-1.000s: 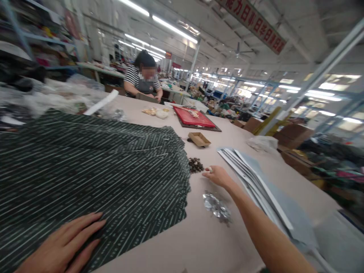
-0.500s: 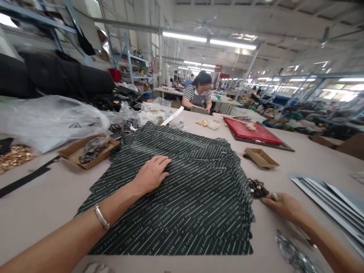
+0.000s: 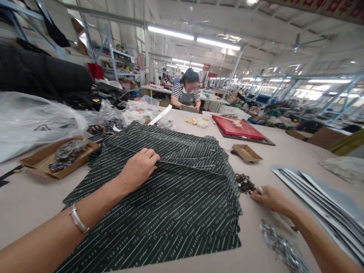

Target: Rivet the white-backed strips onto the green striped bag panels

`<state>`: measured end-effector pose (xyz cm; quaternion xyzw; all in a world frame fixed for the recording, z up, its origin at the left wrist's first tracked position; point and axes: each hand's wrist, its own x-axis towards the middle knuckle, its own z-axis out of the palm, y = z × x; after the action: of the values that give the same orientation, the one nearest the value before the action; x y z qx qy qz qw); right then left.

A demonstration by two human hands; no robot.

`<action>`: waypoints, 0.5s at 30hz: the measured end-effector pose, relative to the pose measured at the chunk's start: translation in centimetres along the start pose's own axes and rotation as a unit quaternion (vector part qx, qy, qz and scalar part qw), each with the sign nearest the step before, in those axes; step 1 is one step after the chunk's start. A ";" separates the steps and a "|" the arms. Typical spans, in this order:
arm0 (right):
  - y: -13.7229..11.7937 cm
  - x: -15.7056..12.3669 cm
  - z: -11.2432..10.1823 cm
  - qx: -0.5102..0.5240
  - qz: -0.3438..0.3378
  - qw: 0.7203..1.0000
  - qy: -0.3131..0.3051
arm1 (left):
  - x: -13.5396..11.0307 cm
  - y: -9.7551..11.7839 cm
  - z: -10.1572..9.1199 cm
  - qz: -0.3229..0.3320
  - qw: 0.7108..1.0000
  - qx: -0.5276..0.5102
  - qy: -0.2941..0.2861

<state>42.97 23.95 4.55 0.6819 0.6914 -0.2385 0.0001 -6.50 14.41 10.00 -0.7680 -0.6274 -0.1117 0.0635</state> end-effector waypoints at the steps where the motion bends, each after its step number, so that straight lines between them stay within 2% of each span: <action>1: -0.1 0.0 -0.1 0.005 0.003 1.000 -0.008 | -0.5 0.2 0.0 -0.003 1.000 -0.005 0.000; 5: -0.7 0.3 -0.4 0.024 0.010 0.999 -0.025 | -2.1 0.6 -0.5 -0.015 0.998 -0.051 -0.030; 8: -0.8 0.5 -0.5 0.040 0.012 0.998 -0.038 | -3.2 0.9 -2.1 -0.023 0.993 -0.091 -0.071; 12: -0.8 0.2 -0.7 0.056 0.015 0.997 -0.055 | -4.5 1.6 -3.9 -0.055 0.967 -0.170 -0.180; 15: -1.2 -0.3 -0.8 0.049 0.029 0.998 -0.037 | -5.6 1.6 -3.1 -0.072 0.944 -0.211 -0.244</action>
<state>42.13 23.97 5.79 0.6916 0.6581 -0.2975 -0.0006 -6.24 8.03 11.65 -0.7202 -0.6396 -0.0551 -0.2630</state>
